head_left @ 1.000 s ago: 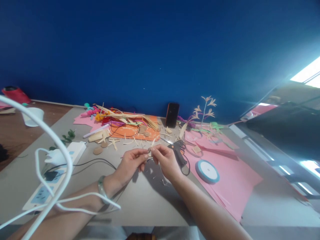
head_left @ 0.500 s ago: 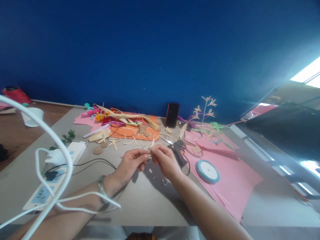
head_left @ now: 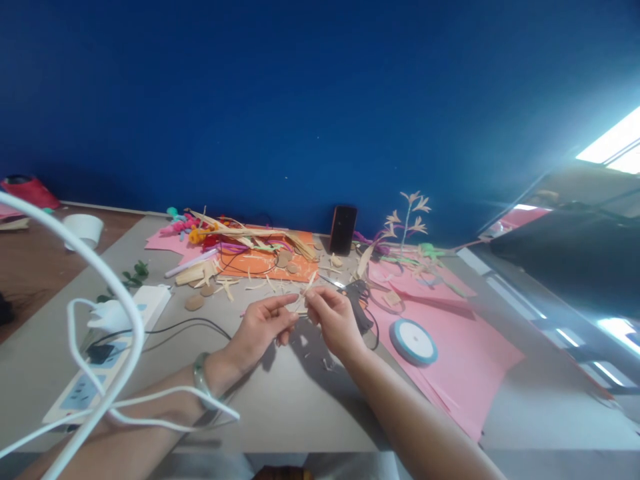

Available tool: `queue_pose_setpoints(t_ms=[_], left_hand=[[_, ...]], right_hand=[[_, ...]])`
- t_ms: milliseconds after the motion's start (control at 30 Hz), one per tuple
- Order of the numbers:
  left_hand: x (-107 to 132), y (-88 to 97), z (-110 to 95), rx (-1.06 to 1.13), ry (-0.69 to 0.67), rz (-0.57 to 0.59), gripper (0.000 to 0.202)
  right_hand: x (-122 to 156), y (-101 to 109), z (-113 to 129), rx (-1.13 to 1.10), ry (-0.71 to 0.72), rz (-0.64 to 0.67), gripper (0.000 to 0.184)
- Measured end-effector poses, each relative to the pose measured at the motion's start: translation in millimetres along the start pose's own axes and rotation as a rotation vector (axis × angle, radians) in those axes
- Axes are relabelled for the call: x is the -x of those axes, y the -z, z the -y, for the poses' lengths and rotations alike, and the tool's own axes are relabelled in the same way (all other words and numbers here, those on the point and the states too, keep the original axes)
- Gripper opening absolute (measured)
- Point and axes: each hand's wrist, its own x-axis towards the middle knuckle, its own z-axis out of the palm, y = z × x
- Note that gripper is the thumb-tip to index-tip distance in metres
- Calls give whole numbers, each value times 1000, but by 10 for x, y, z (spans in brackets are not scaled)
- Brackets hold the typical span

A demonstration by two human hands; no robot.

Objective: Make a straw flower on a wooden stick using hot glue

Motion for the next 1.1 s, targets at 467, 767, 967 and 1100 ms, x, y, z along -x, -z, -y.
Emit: queue_pose_setpoints(t_ms=[467, 767, 967, 1100], left_hand=[[-12, 10, 16, -2, 13, -10, 36], [0, 10, -6, 1, -12, 26, 46], [-12, 9, 8, 12, -8, 11, 47], [-25, 23, 38, 18, 7, 6, 41]], right_hand=[[84, -65, 82, 5, 26, 37, 24], [65, -35, 50, 32, 49, 11, 28], [91, -56, 54, 23, 37, 25, 27], [87, -56, 22, -24, 22, 35, 25]])
